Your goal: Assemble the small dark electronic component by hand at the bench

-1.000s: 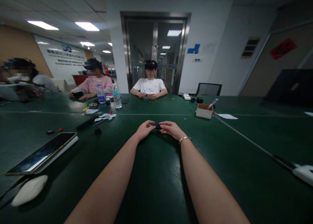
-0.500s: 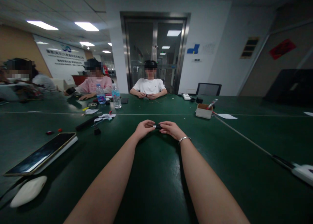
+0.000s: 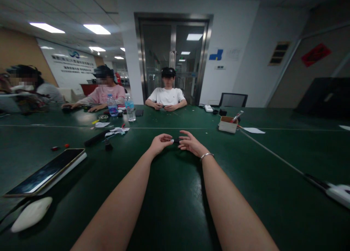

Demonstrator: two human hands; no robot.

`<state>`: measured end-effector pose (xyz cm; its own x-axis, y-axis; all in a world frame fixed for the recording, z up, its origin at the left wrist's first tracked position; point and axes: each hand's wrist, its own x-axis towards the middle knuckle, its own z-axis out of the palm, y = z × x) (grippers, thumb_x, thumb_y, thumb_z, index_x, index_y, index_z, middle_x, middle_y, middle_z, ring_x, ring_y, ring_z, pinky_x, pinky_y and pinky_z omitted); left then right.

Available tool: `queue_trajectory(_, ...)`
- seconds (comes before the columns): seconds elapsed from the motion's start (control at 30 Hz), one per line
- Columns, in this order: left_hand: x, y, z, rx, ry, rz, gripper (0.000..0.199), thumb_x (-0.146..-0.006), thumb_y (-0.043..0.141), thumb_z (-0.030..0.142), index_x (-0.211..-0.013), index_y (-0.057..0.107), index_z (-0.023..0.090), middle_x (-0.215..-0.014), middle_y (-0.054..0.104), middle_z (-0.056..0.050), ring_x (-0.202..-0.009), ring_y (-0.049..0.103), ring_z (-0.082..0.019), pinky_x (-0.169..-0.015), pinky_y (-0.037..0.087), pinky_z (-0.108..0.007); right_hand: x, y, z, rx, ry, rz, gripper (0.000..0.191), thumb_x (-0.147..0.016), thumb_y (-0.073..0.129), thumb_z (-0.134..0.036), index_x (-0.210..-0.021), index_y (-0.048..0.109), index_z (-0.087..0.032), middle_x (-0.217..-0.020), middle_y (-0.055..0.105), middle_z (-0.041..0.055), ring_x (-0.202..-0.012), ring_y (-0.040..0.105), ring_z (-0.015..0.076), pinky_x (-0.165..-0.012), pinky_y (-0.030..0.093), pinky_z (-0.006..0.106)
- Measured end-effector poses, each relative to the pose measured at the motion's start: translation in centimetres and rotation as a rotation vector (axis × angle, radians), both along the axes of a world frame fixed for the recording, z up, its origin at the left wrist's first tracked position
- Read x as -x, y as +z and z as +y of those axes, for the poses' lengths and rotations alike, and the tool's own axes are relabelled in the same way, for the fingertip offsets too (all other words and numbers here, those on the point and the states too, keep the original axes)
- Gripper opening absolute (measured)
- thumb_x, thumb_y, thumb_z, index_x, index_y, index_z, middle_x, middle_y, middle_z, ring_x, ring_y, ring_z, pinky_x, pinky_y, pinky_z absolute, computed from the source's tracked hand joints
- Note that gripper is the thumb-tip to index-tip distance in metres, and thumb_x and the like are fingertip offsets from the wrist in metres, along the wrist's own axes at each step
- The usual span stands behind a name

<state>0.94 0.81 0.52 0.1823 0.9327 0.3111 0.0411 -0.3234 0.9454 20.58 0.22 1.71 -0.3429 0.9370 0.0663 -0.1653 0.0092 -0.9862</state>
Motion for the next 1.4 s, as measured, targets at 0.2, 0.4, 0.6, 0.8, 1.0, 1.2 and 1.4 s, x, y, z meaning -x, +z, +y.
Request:
queue_trajectory(0.2, 0.0, 0.1, -0.1, 0.01, -0.004, 0.0, 0.039, -0.054, 0.078, 0.027, -0.088, 0.065, 0.013, -0.083, 0.068, -0.007, -0.076, 0.061, -0.016, -0.079, 0.045, -0.034, 0.3, 0.3, -0.1, 0.013, -0.003, -0.118, 0.033, -0.082, 0.057, -0.021, -0.114, 0.048, -0.017, -0.081, 0.064, 0.0055, -0.048, 0.06, 0.0074, -0.042, 0.049, 0.016)
queue_trajectory(0.4, 0.2, -0.2, 0.3, 0.001, -0.014, -0.018, 0.041, -0.055, 0.079, 0.028, -0.09, 0.065, 0.013, -0.086, 0.068, -0.008, -0.079, 0.062, -0.017, -0.08, 0.045, -0.034, 0.1, 0.3, 0.0, 0.009, -0.007, -0.088, 0.052, -0.075, 0.065, -0.017, -0.121, 0.043, -0.023, -0.089, 0.062, 0.003, -0.053, 0.062, 0.0072, -0.05, 0.054, 0.019)
queue_trajectory(0.6, 0.2, -0.3, 0.4, -0.011, -0.039, 0.01, 0.04, -0.056, 0.078, 0.03, -0.09, 0.065, 0.014, -0.087, 0.068, -0.008, -0.08, 0.062, -0.017, -0.081, 0.045, -0.035, 0.1, 0.0, 0.2, -0.016, -0.007, -0.094, 0.046, -0.076, 0.061, -0.015, -0.119, 0.046, -0.022, -0.096, 0.063, 0.0068, -0.053, 0.061, 0.0071, -0.046, 0.052, 0.017)
queue_trajectory(0.8, 0.1, 0.4, -0.3, 0.01, 0.026, 0.063, 0.037, -0.058, 0.076, 0.032, -0.089, 0.066, 0.015, -0.088, 0.068, -0.007, -0.079, 0.061, -0.017, -0.072, 0.046, -0.03, 0.0, -0.1, 0.3, 0.031, -0.044, -0.067, 0.047, -0.076, 0.064, -0.018, -0.119, 0.047, -0.021, -0.089, 0.064, 0.0044, -0.052, 0.062, 0.0071, -0.05, 0.054, 0.019)
queue_trajectory(1.0, -0.1, 0.7, -0.7, 0.033, 0.043, 0.102, 0.034, -0.06, 0.073, 0.031, -0.088, 0.066, 0.014, -0.082, 0.067, -0.007, -0.072, 0.058, -0.015, -0.061, 0.042, -0.025, 0.2, -0.1, 0.3, 0.035, -0.01, -0.078, 0.019, -0.081, 0.059, -0.013, -0.1, 0.059, -0.012, -0.072, 0.067, 0.0052, -0.05, 0.06, 0.0066, -0.05, 0.052, 0.016)
queue_trajectory(1.2, -0.2, -0.1, 0.2, 0.063, 0.052, 0.159, 0.033, -0.07, 0.064, 0.043, -0.081, 0.065, 0.012, -0.068, 0.065, -0.005, -0.06, 0.055, -0.012, -0.055, 0.04, -0.024, -0.1, 0.1, -0.1, 0.029, 0.017, -0.049, 0.028, -0.075, 0.061, -0.004, -0.101, 0.061, -0.014, -0.07, 0.065, 0.0013, -0.059, 0.064, 0.0077, -0.057, 0.054, 0.016)
queue_trajectory(1.4, -0.4, -0.6, 0.7, 0.128, 0.079, 0.187, 0.047, -0.079, 0.047, 0.055, -0.078, 0.065, 0.012, -0.068, 0.065, -0.008, -0.057, 0.055, -0.013, -0.054, 0.041, -0.025, 0.0, 0.1, -0.1, 0.037, 0.013, -0.021, 0.026, -0.073, 0.062, -0.002, -0.097, 0.062, -0.014, -0.074, 0.065, 0.0017, -0.06, 0.064, 0.0076, -0.057, 0.055, 0.015)
